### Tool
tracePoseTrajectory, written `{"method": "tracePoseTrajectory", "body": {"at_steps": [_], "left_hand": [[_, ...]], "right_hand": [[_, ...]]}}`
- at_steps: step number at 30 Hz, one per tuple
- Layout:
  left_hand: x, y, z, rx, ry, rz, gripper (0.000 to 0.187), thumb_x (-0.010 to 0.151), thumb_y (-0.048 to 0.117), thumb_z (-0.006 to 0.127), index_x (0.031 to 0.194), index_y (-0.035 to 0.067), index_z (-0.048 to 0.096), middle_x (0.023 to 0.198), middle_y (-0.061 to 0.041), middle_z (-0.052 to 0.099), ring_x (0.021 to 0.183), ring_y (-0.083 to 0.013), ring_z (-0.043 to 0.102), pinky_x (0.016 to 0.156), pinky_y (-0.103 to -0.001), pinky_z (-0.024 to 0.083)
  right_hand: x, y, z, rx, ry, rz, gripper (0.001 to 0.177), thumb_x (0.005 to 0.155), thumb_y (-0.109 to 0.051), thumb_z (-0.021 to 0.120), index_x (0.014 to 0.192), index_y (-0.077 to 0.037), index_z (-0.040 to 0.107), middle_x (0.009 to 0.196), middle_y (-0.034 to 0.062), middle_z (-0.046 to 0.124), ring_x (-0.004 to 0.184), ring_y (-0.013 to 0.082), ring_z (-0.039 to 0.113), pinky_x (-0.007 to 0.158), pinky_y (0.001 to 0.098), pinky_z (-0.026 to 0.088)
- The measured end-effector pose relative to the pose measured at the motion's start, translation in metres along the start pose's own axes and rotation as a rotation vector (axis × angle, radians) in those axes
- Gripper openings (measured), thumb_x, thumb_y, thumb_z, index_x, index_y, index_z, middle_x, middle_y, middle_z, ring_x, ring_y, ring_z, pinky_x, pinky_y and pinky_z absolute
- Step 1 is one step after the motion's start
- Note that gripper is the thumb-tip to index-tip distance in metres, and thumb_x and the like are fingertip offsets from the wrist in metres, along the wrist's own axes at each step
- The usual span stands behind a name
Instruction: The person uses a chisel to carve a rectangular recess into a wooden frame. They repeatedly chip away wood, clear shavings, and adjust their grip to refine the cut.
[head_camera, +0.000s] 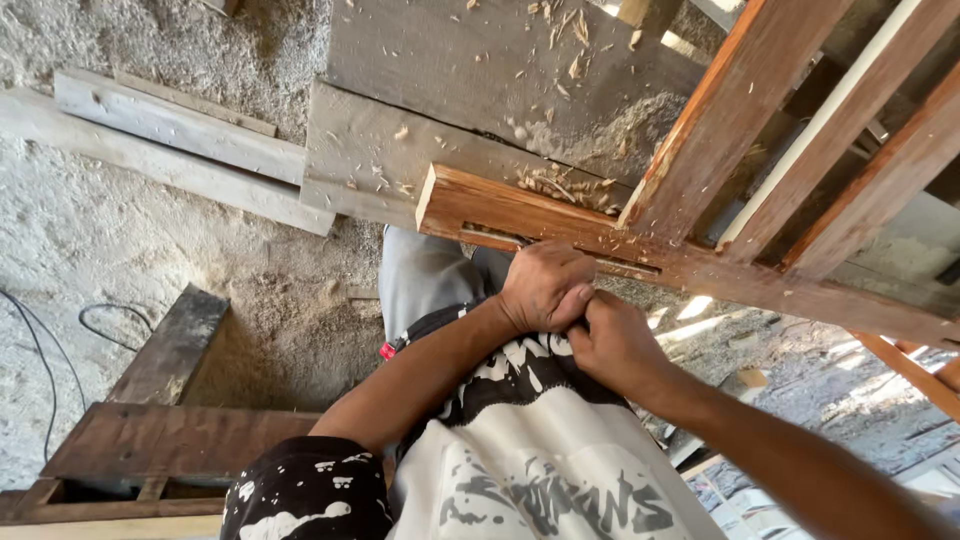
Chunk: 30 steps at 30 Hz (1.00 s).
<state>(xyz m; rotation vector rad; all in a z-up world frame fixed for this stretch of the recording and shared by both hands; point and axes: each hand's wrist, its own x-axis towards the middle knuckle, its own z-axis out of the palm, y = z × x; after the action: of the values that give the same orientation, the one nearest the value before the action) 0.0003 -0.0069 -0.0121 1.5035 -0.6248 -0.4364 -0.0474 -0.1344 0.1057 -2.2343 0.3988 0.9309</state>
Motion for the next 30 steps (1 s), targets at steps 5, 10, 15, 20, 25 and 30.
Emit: {"method": "tracePoseTrajectory", "body": {"at_steps": [5, 10, 15, 20, 25, 30], "left_hand": [[-0.018, 0.006, 0.008, 0.097, -0.103, 0.101, 0.029, 0.094, 0.040, 0.059, 0.092, 0.011, 0.059, 0.087, -0.010, 0.064, 0.085, -0.0341, 0.063, 0.079, -0.046, 0.051], [-0.001, 0.008, 0.006, 0.165, -0.096, 0.072, 0.027, 0.096, 0.035, 0.057, 0.104, 0.009, 0.065, 0.089, -0.011, 0.063, 0.086, -0.0333, 0.063, 0.082, -0.048, 0.050], [-0.006, 0.018, 0.014, 0.104, -0.028, -0.193, 0.021, 0.104, 0.031, 0.056, 0.099, 0.013, 0.064, 0.092, -0.011, 0.064, 0.089, -0.0334, 0.062, 0.083, -0.045, 0.048], [-0.016, 0.011, -0.001, 0.126, -0.054, 0.071, 0.022, 0.093, 0.030, 0.059, 0.098, 0.009, 0.061, 0.097, -0.009, 0.063, 0.091, -0.0301, 0.060, 0.086, -0.045, 0.044], [-0.020, 0.012, 0.004, 0.238, -0.191, 0.112, 0.027, 0.089, 0.034, 0.064, 0.097, 0.009, 0.060, 0.095, -0.009, 0.061, 0.092, -0.0288, 0.058, 0.088, -0.045, 0.043], [-0.008, 0.030, 0.003, 0.328, -0.157, 0.176, 0.032, 0.090, 0.034, 0.068, 0.105, 0.007, 0.061, 0.101, -0.010, 0.060, 0.101, -0.0291, 0.059, 0.101, -0.047, 0.044]], "right_hand": [[-0.032, 0.050, 0.042, -0.050, 0.151, -0.121, 0.014, 0.079, -0.011, 0.067, 0.091, -0.004, 0.069, 0.093, 0.0213, 0.070, 0.080, 0.0410, 0.068, 0.073, 0.0478, 0.057], [-0.006, 0.051, 0.010, 0.050, -0.009, 0.005, 0.013, 0.081, -0.013, 0.064, 0.086, -0.001, 0.064, 0.074, 0.0157, 0.069, 0.060, 0.0284, 0.069, 0.061, 0.0414, 0.060], [0.012, 0.032, -0.024, -0.025, -0.366, 0.359, 0.013, 0.085, -0.017, 0.067, 0.088, -0.008, 0.075, 0.066, 0.0174, 0.072, 0.053, 0.0307, 0.065, 0.057, 0.0469, 0.055], [-0.016, 0.035, 0.037, -0.029, 0.151, -0.096, 0.019, 0.078, -0.013, 0.069, 0.093, 0.000, 0.068, 0.087, 0.0181, 0.069, 0.068, 0.0319, 0.069, 0.066, 0.0421, 0.059], [-0.023, 0.092, 0.069, -0.128, 0.201, -0.246, 0.025, 0.078, -0.019, 0.075, 0.095, -0.002, 0.068, 0.109, 0.0204, 0.070, 0.063, 0.0314, 0.069, 0.055, 0.0416, 0.058], [-0.014, 0.105, 0.048, -0.115, 0.261, -0.359, 0.044, 0.080, -0.021, 0.077, 0.118, -0.003, 0.065, 0.112, 0.0186, 0.068, 0.065, 0.0305, 0.069, 0.055, 0.0399, 0.057]]}}
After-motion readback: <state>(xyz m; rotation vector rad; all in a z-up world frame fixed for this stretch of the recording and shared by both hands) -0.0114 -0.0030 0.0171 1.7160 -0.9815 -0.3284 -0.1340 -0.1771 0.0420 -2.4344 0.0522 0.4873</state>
